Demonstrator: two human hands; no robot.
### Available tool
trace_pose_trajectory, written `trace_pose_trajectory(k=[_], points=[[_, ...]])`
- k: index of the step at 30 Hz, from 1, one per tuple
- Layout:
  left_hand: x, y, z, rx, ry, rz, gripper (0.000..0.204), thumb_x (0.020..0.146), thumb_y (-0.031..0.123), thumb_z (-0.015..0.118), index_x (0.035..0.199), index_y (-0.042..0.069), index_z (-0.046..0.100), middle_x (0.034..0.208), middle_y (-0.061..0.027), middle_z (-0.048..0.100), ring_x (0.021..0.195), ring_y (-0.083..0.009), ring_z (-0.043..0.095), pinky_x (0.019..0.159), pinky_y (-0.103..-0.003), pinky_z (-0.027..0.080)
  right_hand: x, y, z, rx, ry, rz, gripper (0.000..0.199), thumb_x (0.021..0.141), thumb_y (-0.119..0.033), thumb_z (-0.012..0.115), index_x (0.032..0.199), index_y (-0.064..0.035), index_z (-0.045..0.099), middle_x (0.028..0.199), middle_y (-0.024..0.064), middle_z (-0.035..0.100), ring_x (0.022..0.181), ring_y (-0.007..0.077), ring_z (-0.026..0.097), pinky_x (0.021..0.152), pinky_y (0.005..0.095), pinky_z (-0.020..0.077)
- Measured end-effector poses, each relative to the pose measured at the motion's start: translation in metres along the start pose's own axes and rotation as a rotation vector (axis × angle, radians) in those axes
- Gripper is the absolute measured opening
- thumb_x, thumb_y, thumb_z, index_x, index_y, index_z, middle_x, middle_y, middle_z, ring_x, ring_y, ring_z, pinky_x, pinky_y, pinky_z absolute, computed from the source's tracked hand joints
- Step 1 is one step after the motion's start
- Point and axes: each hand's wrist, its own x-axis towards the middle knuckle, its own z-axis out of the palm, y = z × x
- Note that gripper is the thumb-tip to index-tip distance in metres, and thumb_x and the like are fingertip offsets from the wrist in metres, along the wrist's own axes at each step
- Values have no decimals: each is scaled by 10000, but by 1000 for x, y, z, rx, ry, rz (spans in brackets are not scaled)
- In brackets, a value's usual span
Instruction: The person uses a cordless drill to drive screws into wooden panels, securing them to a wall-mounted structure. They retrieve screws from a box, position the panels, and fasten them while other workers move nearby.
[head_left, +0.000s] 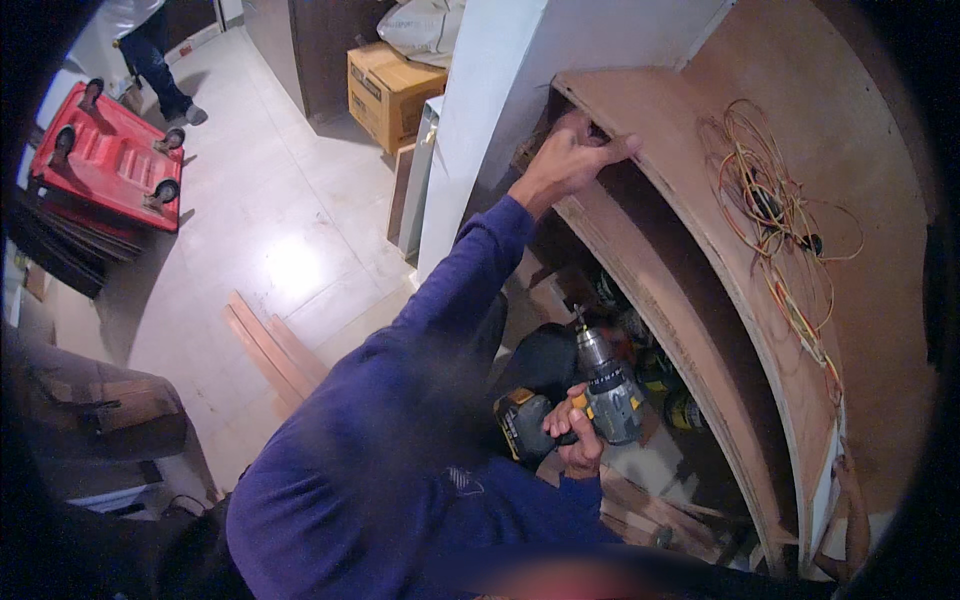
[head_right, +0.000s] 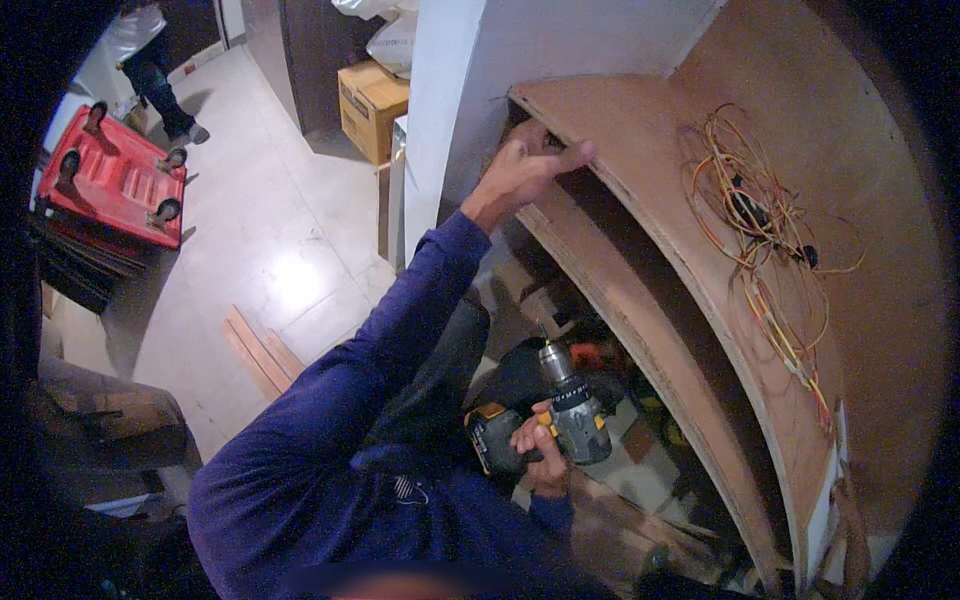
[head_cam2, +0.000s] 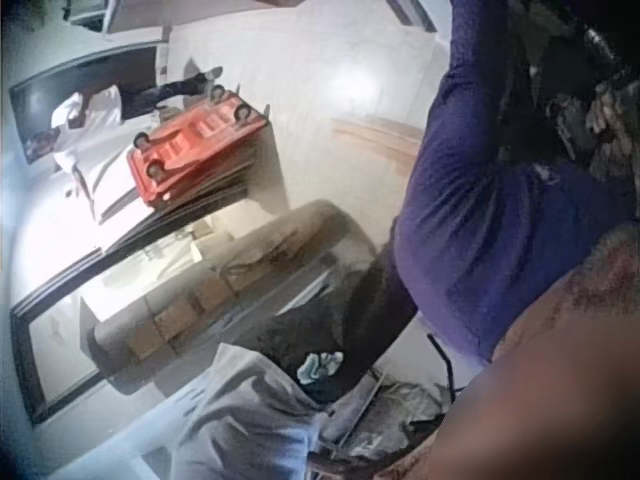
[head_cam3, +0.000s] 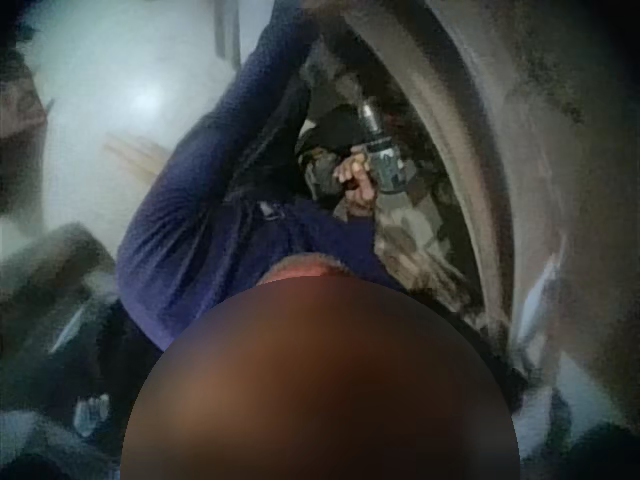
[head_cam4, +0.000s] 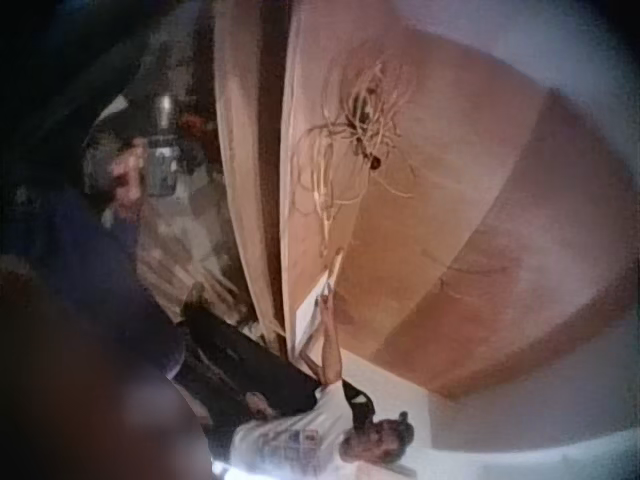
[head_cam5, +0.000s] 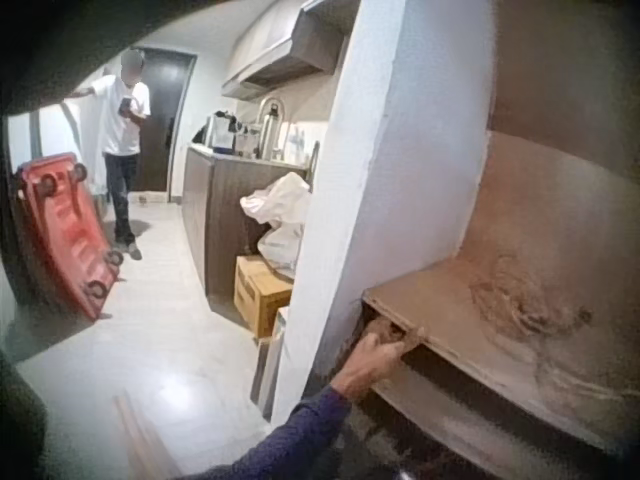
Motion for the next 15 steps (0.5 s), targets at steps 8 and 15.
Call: trace_pose_trajectory(k=[8, 15], points=[[-6, 1, -3, -74, -5, -31, 728, 874, 477, 820, 1381, 13, 580, 1287, -135, 687, 1146, -218, 646, 996, -370, 506, 4, 4, 25, -97, 78, -48, 386, 961, -167, 628, 1275, 0, 479, 779, 45, 532, 720, 162, 567, 739, 367, 523], [-2, 10, -7, -98, -59, -30, 709, 865, 429, 845, 1376, 12, 583, 1258, -120, 710, 1096, -216, 678, 981, -348, 517, 10, 21, 48, -209, 149, -50, 342, 990, -118, 619, 1290, 3, 507, 851, 59, 589, 765, 154, 581, 768, 357, 514]])
